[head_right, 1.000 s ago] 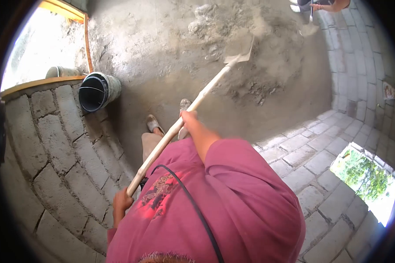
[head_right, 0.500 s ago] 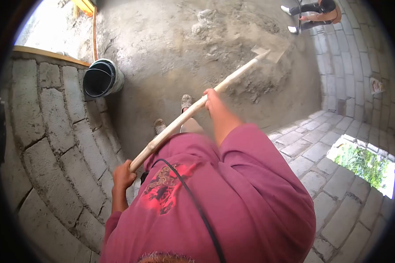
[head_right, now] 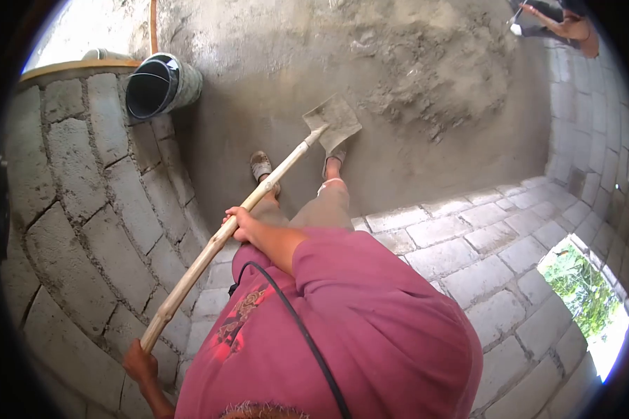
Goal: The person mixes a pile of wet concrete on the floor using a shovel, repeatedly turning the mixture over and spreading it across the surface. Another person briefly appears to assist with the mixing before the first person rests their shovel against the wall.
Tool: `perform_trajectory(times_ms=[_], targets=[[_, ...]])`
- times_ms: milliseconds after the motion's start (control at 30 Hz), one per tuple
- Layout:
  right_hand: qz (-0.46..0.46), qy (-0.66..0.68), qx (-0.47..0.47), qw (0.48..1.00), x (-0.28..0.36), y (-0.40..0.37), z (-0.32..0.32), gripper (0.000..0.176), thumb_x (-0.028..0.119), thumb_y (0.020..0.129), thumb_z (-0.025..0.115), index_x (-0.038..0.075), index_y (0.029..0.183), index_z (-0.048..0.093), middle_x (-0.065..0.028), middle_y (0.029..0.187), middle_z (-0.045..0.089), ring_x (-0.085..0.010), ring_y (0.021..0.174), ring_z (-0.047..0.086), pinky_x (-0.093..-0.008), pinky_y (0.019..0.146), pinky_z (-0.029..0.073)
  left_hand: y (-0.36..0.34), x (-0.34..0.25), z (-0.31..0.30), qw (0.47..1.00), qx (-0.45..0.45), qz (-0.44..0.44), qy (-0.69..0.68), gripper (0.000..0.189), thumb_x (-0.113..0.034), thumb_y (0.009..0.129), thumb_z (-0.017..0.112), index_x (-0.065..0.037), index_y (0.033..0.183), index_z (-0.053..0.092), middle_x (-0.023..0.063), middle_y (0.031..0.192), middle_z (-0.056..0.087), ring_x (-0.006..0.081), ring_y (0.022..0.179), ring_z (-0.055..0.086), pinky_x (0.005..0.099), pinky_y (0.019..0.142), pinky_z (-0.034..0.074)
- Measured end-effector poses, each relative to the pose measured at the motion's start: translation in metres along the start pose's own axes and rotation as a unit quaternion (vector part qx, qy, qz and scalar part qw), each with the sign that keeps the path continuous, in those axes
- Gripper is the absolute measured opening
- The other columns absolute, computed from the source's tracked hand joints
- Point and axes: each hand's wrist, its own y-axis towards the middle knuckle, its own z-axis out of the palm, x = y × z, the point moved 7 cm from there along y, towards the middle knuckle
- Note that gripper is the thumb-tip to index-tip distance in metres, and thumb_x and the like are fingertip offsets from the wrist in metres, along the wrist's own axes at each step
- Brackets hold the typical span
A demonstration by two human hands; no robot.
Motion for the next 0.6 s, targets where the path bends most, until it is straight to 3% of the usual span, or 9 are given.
perform_trajectory(times_ms=[67,167,300,433,533,600], targets=[[0.005,0.018,0.008,1.000,0.012,-0.001,-0.014,0.015,0.013,0.081,0.069,0.009,0.077,0.055,-0.0075,0.070,0.057,-0.0261,0.071,0.060,-0.0457,0.079,0.056,-0.012,-0.023,-0.011,0.999,-0.021,0.010,0.046,0.022,-0.003,0.071,0.073,-0.010,0.086,0.058,0.0138,0.080,0.066,0.0383,0.079,0.067,0.0527,0.071,0.051],[-0.029,0.003,-0.023,0.999,0.094,-0.026,-0.057,0.014,0.012,0.082,0.068,0.009,0.078,0.054,-0.0069,0.067,0.055,-0.0257,0.065,0.059,-0.0458,0.074,0.057,-0.018,-0.109,-0.015,0.999,-0.017,0.036,-0.016,0.021,-0.004,0.071,0.072,-0.011,0.084,0.058,0.0135,0.081,0.066,0.0382,0.078,0.067,0.0521,0.069,0.051],[-0.089,0.007,-0.051,0.995,0.189,-0.060,-0.125,0.020,0.013,0.082,0.065,0.012,0.071,0.049,-0.0043,0.065,0.051,-0.0210,0.062,0.055,-0.0408,0.069,0.053,-0.050,-0.208,0.038,0.997,-0.019,0.046,-0.055,0.019,-0.006,0.072,0.072,-0.011,0.085,0.059,0.0129,0.081,0.067,0.0378,0.078,0.068,0.0507,0.069,0.053],[-0.060,-0.058,-0.120,0.989,0.183,-0.089,-0.175,0.019,0.013,0.079,0.064,0.012,0.069,0.048,-0.0042,0.065,0.052,-0.0206,0.060,0.054,-0.0394,0.067,0.052,-0.106,-0.228,0.077,0.993,0.082,0.016,-0.084,0.019,-0.007,0.073,0.071,-0.011,0.088,0.060,0.0132,0.083,0.069,0.0378,0.081,0.070,0.0508,0.072,0.054],[-0.090,-0.048,-0.156,0.982,0.207,-0.111,-0.181,0.016,0.013,0.079,0.063,0.012,0.071,0.049,-0.0054,0.067,0.054,-0.0209,0.060,0.053,-0.0396,0.067,0.052,-0.107,-0.247,0.085,0.991,0.072,0.031,-0.108,0.019,-0.010,0.074,0.070,-0.012,0.091,0.061,0.0135,0.085,0.070,0.0380,0.083,0.070,0.0516,0.073,0.054],[-0.160,-0.081,-0.135,0.974,0.242,-0.119,-0.185,0.011,0.012,0.080,0.063,0.008,0.078,0.053,-0.0078,0.067,0.053,-0.0243,0.061,0.055,-0.0411,0.064,0.051,-0.099,-0.273,0.091,0.984,0.095,0.057,-0.138,0.021,-0.012,0.075,0.069,-0.012,0.095,0.063,0.0142,0.088,0.071,0.0385,0.086,0.070,0.0520,0.077,0.054]])
